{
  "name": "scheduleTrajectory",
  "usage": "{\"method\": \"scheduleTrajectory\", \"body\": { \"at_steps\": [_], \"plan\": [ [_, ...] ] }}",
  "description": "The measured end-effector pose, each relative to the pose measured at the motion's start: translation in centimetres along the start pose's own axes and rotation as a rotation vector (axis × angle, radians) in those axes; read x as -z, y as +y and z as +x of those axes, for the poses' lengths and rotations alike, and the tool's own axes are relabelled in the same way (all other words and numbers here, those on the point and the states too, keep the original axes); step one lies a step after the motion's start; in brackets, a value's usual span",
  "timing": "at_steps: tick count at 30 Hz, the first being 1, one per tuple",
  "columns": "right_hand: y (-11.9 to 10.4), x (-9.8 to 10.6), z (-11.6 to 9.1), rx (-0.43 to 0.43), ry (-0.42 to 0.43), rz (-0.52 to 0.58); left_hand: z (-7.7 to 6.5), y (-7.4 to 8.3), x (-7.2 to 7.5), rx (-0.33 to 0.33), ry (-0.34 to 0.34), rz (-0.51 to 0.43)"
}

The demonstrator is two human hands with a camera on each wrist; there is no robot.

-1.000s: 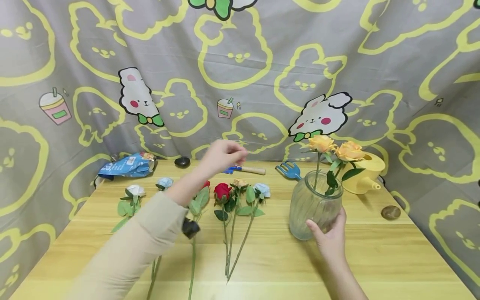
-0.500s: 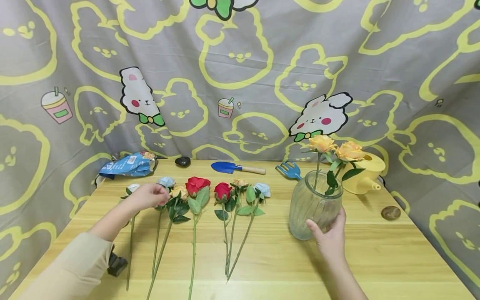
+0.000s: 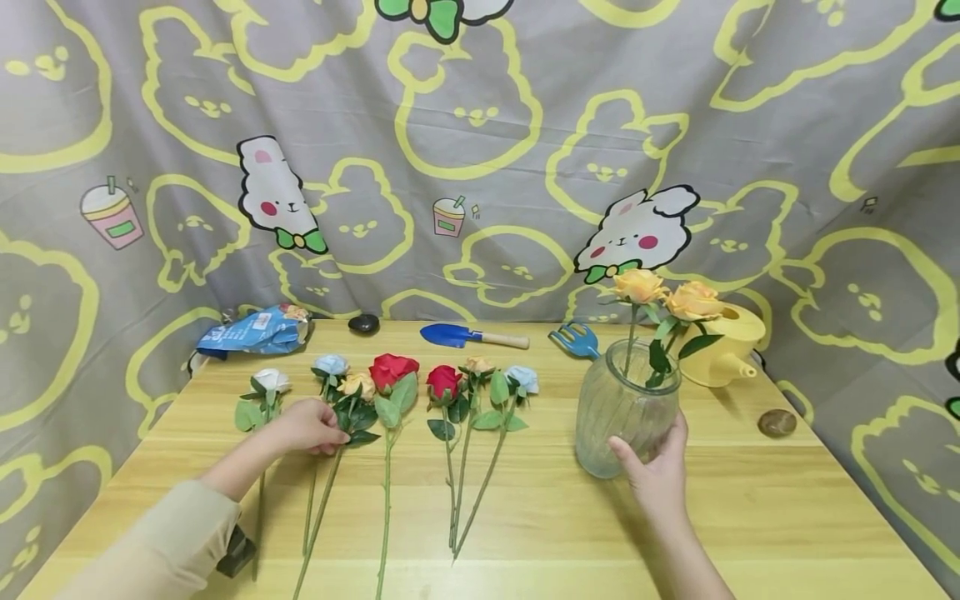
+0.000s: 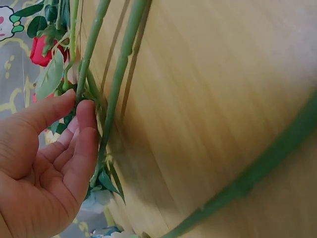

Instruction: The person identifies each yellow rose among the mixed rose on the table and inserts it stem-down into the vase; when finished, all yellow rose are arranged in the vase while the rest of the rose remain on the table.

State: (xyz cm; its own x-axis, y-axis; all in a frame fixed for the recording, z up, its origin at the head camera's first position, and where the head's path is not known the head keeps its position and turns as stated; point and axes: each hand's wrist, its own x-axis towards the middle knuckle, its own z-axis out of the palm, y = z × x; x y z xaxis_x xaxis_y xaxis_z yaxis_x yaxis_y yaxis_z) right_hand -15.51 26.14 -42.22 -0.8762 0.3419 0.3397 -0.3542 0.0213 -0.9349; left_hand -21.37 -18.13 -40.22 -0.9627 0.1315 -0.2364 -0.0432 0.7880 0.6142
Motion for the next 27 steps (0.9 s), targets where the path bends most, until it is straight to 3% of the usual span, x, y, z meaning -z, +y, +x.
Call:
{"method": "scheduleTrajectory", "body": {
  "at_steps": [9, 14, 20, 27],
  "plan": [
    [0.1, -0.1, 0.1, -0.008, 0.009, 0.005, 0.1, -0.2, -0.6, 0.071, 0.006, -0.049],
    [0.1, -0.1, 0.0, -0.012, 0.007, -0.001, -0.1, 0.0, -0.3, 0.071, 0.019, -0.051],
    [0.1, -0.1, 0.0, -0.010, 0.006, 0.000, 0.1, 1.1, 1.4, 0.049, 0.015, -0.094],
    [0.2, 0.0, 0.0, 0.001, 0.003, 0.011, 0.6, 4.3, 3.7, 0.002, -0.004, -0.209]
  ]
}}
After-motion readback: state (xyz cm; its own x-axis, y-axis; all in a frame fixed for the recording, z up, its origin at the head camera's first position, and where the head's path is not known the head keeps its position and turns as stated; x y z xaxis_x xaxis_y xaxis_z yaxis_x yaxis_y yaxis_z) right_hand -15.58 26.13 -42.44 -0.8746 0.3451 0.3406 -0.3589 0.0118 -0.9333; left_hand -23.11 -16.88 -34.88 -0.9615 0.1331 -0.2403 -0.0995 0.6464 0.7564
